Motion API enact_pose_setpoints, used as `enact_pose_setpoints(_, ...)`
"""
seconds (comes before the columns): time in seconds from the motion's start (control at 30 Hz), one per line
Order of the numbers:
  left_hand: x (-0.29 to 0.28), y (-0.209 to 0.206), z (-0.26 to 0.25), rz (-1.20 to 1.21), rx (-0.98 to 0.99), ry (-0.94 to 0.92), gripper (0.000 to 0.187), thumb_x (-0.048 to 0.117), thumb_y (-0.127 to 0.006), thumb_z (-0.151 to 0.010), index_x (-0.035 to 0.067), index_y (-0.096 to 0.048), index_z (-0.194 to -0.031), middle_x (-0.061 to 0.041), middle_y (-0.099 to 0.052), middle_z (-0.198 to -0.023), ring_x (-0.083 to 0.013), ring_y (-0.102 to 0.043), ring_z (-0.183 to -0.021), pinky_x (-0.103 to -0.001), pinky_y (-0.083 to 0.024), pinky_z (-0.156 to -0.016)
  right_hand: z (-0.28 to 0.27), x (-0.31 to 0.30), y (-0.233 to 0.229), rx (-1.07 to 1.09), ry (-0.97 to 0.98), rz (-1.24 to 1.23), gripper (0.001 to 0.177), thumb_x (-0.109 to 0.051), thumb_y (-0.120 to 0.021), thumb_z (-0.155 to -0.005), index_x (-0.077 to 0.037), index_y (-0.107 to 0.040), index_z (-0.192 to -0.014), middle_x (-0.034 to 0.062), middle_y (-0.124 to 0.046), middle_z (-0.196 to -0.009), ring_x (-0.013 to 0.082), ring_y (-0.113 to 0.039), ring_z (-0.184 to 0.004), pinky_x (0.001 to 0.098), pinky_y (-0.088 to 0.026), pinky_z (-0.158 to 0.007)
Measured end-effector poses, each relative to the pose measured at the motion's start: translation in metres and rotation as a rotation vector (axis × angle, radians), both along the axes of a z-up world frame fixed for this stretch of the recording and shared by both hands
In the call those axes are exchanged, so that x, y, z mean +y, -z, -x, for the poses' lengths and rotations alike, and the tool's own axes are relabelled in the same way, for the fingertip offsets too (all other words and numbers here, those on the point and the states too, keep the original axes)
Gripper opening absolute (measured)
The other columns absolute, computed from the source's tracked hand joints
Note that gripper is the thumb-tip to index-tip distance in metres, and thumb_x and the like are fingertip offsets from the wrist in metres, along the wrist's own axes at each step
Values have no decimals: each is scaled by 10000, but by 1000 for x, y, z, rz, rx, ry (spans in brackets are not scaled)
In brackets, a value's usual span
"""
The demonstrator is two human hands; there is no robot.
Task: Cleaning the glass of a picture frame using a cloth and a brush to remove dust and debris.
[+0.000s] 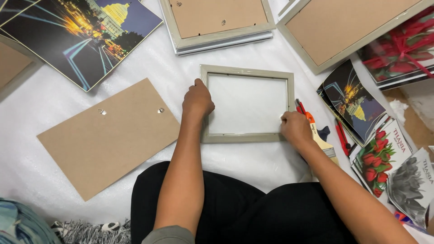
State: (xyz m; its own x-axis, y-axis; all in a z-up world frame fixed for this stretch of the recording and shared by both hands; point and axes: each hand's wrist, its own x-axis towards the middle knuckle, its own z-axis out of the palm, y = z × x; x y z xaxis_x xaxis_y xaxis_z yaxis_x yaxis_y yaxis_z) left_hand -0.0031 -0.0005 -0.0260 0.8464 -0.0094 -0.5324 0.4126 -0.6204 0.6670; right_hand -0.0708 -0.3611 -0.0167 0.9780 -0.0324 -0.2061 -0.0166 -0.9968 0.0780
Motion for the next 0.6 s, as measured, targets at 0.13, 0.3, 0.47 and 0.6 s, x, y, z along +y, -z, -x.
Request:
enact_pose_setpoints(0.13, 0, 3, -1, 1, -9, -18, 573, -60, -737, -761, -124, -483, -1270, -327, -644, -1094, -528, -669, -1060, -686, -554, -854, -2, 21, 29, -32, 132, 16, 149, -139, -647, -837, -91, -739, -945, 163, -703, -892, 382, -737, -910, 507, -612, -802)
enact_pose_setpoints(0.3, 0, -2, -5, 3, 16, -12, 587, -76, -745, -756, -145, -482, -1276, -343, -650, -1070, -538, -673, -1041, -707, -546, -841, 22, 152, 30, -86, 50, -327, 137, -88, -605, -853, -30, -715, -910, 201, -622, -875, 438, -690, -900, 526, -581, -797)
enact_pose_setpoints(0.47, 3, -2, -3, -14, 27, 40, 594, -58, -722, -773, -129, -455, -1298, -329, -644, -1094, -534, -658, -1077, -684, -545, -871, 39, 238, 22, -187, -200, -440, 95, -89, -600, -866, -87, -680, -919, 109, -599, -846, 339, -688, -850, 431, -589, -731)
enact_pose_setpoints(0.6, 5, -17, 1, 2, 33, 51, 612, -73, -730, -761, -140, -456, -1304, -353, -639, -1097, -553, -649, -1086, -686, -537, -886, 37, 208, 24, -99, -237, -448, 106, -115, -617, -885, -92, -672, -973, 127, -601, -840, 364, -687, -866, 465, -586, -733)
